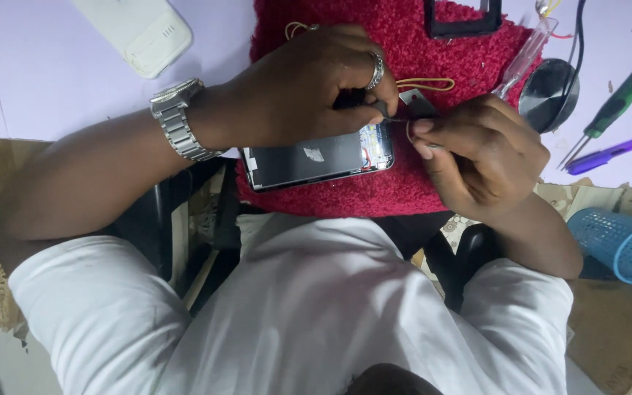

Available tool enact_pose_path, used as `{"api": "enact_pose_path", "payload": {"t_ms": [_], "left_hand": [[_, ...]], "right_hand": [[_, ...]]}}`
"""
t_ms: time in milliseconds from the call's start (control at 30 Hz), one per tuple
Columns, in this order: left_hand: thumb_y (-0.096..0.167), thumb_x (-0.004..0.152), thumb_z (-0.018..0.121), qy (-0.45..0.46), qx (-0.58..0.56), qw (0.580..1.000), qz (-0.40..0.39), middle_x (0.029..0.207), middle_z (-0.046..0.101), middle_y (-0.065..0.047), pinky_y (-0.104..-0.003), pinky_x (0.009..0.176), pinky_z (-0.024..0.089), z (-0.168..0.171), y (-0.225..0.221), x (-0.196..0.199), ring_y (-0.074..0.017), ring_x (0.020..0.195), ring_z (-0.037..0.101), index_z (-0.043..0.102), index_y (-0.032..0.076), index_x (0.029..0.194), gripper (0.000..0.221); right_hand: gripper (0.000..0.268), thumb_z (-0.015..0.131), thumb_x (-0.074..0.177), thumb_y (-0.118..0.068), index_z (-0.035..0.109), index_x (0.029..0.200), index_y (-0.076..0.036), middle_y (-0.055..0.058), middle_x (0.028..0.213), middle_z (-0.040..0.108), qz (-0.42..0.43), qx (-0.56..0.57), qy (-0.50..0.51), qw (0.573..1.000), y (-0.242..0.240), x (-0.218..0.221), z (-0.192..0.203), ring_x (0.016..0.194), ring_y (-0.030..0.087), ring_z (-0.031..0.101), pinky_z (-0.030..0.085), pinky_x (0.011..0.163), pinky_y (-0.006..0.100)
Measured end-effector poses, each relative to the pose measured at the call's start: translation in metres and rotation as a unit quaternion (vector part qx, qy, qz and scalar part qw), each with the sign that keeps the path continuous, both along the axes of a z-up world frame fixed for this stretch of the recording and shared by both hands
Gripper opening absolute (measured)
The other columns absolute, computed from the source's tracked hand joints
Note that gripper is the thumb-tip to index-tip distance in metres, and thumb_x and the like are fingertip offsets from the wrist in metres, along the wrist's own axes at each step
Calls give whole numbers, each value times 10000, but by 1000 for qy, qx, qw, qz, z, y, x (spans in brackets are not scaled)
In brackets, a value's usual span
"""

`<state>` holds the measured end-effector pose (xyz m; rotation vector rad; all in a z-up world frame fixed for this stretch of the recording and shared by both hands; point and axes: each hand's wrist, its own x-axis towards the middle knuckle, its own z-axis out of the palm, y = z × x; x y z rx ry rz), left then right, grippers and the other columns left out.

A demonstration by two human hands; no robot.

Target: Technician disassembling and repairing a mobile phone on a workbench, involving unscrewing and prying components.

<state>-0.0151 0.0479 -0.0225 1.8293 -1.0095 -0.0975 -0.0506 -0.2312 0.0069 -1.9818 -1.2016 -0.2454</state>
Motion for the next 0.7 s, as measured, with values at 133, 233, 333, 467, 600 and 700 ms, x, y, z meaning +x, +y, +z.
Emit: {"api": "enact_pose_path", "payload": {"t_ms": [133,233,333,467,600,700], "left_hand": [[64,1039,790,16,5,1000,2,942,666,-65,-400,763,461,1,1,-1,-245,918,595,779,65,1087,49],[64,1046,803,23,-3,1000,2,912,631,-49,-395,744,446,1,2,-1,-230,889,580,771,84,1080,51],[83,1047,778,27,-2,1000,-2,892,631,-53,-411,761,446,-2,1,0,-241,889,571,773,79,1072,26],[65,1045,767,29,0,1000,-3,907,644,-54,-398,738,452,1,1,0,-234,883,584,772,67,1064,20],[66,1050,762,47,-5,999,-2,936,660,-60,-384,757,466,0,2,0,-226,895,593,765,68,1075,25],[66,1051,772,42,-10,999,-1,956,667,-64,-390,759,462,-3,1,-1,-232,903,595,761,63,1087,38]], "right_hand": [[66,672,1117,37,688,1174,67,235,1082,771,7,2,-20,1000,-7,0,0,842,336,717,552,753,442],[228,527,1073,188,706,1200,125,279,1174,774,37,-2,-28,999,-10,2,-1,911,353,752,537,753,439],[270,487,1069,231,702,1199,132,296,1109,681,43,23,-20,999,-5,5,2,916,353,742,584,777,414],[133,641,1098,71,749,1166,110,254,1046,664,5,61,7,998,-11,2,-6,768,305,632,520,691,399],[155,778,1030,130,638,1096,145,296,1017,748,-43,37,122,991,-2,-4,8,923,381,786,623,838,408],[108,762,1018,129,668,1070,135,289,1029,737,-9,30,148,989,7,0,14,942,365,770,638,849,397]]}}
